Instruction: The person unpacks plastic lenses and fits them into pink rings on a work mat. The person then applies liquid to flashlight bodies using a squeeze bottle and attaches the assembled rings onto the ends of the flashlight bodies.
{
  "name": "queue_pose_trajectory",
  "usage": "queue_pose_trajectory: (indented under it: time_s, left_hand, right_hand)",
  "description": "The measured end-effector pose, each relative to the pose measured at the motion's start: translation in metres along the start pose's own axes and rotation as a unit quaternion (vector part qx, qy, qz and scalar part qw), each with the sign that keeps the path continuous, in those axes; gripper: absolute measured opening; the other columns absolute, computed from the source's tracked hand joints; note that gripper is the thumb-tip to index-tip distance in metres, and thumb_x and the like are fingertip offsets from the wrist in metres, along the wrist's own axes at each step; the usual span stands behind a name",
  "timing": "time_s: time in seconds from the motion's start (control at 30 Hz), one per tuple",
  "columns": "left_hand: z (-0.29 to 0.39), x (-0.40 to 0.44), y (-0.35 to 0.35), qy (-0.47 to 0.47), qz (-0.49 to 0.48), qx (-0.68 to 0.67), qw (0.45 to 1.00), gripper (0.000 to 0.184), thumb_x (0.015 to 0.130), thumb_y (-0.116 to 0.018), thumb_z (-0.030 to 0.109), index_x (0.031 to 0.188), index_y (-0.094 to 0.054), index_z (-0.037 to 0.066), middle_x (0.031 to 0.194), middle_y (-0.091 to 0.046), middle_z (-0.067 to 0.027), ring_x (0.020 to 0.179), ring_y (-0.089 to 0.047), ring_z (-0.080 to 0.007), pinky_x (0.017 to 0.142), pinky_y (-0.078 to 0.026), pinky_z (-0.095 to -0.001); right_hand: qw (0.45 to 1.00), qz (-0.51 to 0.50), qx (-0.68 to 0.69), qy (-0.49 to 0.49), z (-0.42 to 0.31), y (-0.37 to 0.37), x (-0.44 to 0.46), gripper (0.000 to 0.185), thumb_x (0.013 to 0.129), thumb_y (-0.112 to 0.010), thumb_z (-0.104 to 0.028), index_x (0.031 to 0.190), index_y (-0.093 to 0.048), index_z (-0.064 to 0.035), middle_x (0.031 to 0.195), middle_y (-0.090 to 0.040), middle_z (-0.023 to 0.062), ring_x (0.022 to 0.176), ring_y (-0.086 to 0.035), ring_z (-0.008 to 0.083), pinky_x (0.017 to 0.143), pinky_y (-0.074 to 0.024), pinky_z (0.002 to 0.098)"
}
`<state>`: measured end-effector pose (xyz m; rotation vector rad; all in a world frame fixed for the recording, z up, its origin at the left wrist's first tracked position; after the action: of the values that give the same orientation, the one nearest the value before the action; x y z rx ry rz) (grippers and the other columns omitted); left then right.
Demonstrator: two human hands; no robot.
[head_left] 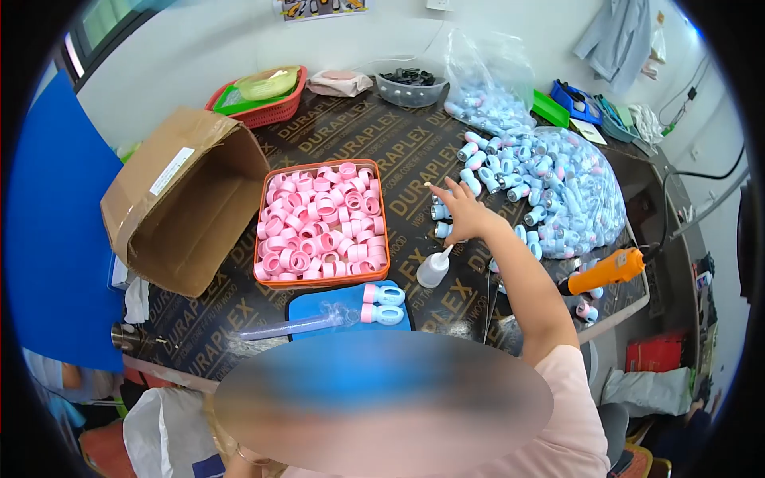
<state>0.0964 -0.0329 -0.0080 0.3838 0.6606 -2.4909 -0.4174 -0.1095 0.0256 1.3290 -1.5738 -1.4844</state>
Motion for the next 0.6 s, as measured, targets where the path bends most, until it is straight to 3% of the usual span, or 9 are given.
queue_pose_trajectory:
  time_s: [0.03, 0.07, 0.13, 0.17, 0.2, 0.23, 0.27, 0.37, 0.6]
  left_hand:
    - [-0.034, -0.011, 0.008, 0.108, -0.001, -0.007, 0.994, 0.044, 0.089, -0.068, 0.018, 0.126, -0.053, -0.002, 0.113, -0.063, -0.0089, 0.104, -0.06, -0.0192, 0.095, -0.046, -0.0341]
    - [-0.049, -0.018, 0.014, 0.11, 0.002, -0.013, 0.994, 0.044, 0.089, -0.068, 0.018, 0.126, -0.053, -0.002, 0.113, -0.063, -0.0089, 0.104, -0.06, -0.0192, 0.095, -0.046, -0.0341]
    - [-0.097, -0.024, 0.051, 0.154, 0.114, 0.044, 0.98, 0.041, 0.09, -0.067, 0.023, 0.12, -0.055, -0.002, 0.108, -0.065, -0.0115, 0.102, -0.061, -0.0199, 0.094, -0.046, -0.0345]
    - [-0.123, -0.025, 0.083, 0.178, 0.197, 0.325, 0.908, 0.043, 0.092, -0.063, 0.024, 0.125, -0.053, -0.001, 0.108, -0.065, -0.0126, 0.102, -0.061, -0.0257, 0.094, -0.046, -0.037]
    - [-0.157, -0.01, 0.091, 0.179, 0.195, 0.323, 0.909, 0.043, 0.092, -0.063, 0.024, 0.125, -0.053, -0.001, 0.108, -0.065, -0.0126, 0.102, -0.061, -0.0257, 0.094, -0.046, -0.037]
    - [-0.151, 0.008, 0.093, 0.021, 0.237, 0.437, 0.867, 0.041, 0.09, -0.063, 0.026, 0.121, -0.057, 0.0, 0.106, -0.066, -0.0154, 0.1, -0.062, -0.0285, 0.09, -0.048, -0.0386]
    - [-0.134, 0.011, 0.08, -0.14, 0.269, 0.532, 0.79, 0.039, 0.088, -0.063, 0.028, 0.117, -0.061, 0.001, 0.104, -0.066, -0.0181, 0.099, -0.063, -0.0313, 0.086, -0.05, -0.0401]
    - [-0.116, 0.055, 0.062, -0.127, 0.257, 0.531, 0.798, 0.04, 0.088, -0.063, 0.03, 0.116, -0.061, 0.002, 0.105, -0.066, -0.0183, 0.099, -0.063, -0.0319, 0.086, -0.05, -0.0406]
    - [-0.073, 0.127, 0.062, -0.078, 0.227, 0.546, 0.803, 0.042, 0.088, -0.061, 0.034, 0.116, -0.062, 0.003, 0.107, -0.066, -0.0189, 0.1, -0.063, -0.0337, 0.086, -0.05, -0.0423]
  right_hand:
    - [1.0, -0.014, 0.007, 0.026, 0.004, -0.006, 0.009, 0.117, 0.051, -0.089, -0.027, 0.15, -0.027, -0.024, 0.151, -0.027, 0.0173, 0.139, -0.025, 0.0424, 0.11, -0.0328, 0.0485]
    - [0.998, -0.028, 0.016, 0.051, 0.008, -0.012, 0.015, 0.119, 0.05, -0.089, -0.029, 0.15, -0.025, -0.0246, 0.15, -0.028, 0.0177, 0.138, -0.027, 0.0426, 0.11, -0.0328, 0.0485]
    - [0.996, -0.027, 0.043, 0.069, 0.013, -0.014, 0.016, 0.118, 0.05, -0.089, -0.031, 0.15, -0.027, -0.0217, 0.147, -0.032, 0.0189, 0.134, -0.031, 0.0429, 0.11, -0.0327, 0.0485]
    - [0.995, -0.004, 0.056, 0.086, 0.014, -0.015, 0.014, 0.116, 0.051, -0.088, -0.031, 0.149, -0.028, -0.0202, 0.145, -0.033, 0.019, 0.132, -0.033, 0.0421, 0.109, -0.0329, 0.0479]
    - [0.992, 0.019, 0.069, 0.104, 0.014, -0.015, 0.011, 0.114, 0.052, -0.088, -0.032, 0.149, -0.029, -0.0187, 0.144, -0.035, 0.019, 0.13, -0.035, 0.0413, 0.109, -0.033, 0.0473]
    - [0.987, 0.057, 0.091, 0.119, 0.014, -0.013, 0.004, 0.109, 0.055, -0.086, -0.031, 0.148, -0.031, -0.0133, 0.14, -0.038, 0.0194, 0.128, -0.037, 0.0402, 0.108, -0.0334, 0.0463]
    - [0.987, 0.056, 0.089, 0.117, 0.015, -0.02, 0.001, 0.109, 0.055, -0.086, -0.031, 0.148, -0.031, -0.0133, 0.14, -0.038, 0.0194, 0.128, -0.037, 0.0402, 0.108, -0.0334, 0.0463]
    - [0.981, 0.128, 0.125, 0.074, 0.023, -0.016, -0.014, 0.104, 0.058, -0.083, -0.027, 0.145, -0.032, -0.0063, 0.131, -0.043, 0.0209, 0.125, -0.04, 0.0399, 0.106, -0.0363, 0.0454]
    - [0.977, 0.165, 0.137, -0.011, 0.023, -0.009, -0.03, 0.1, 0.057, -0.084, -0.025, 0.142, -0.035, -0.0057, 0.129, -0.045, 0.0219, 0.123, -0.043, 0.0393, 0.103, -0.0398, 0.0444]
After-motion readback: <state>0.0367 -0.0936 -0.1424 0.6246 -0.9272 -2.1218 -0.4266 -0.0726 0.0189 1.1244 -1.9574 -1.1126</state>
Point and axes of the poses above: each hand's wrist, its own x-axis towards the middle knuckle, its own y-axis out of the back of the hand, z = x × y, the point moved 10 cm from there along x, towards the middle knuckle
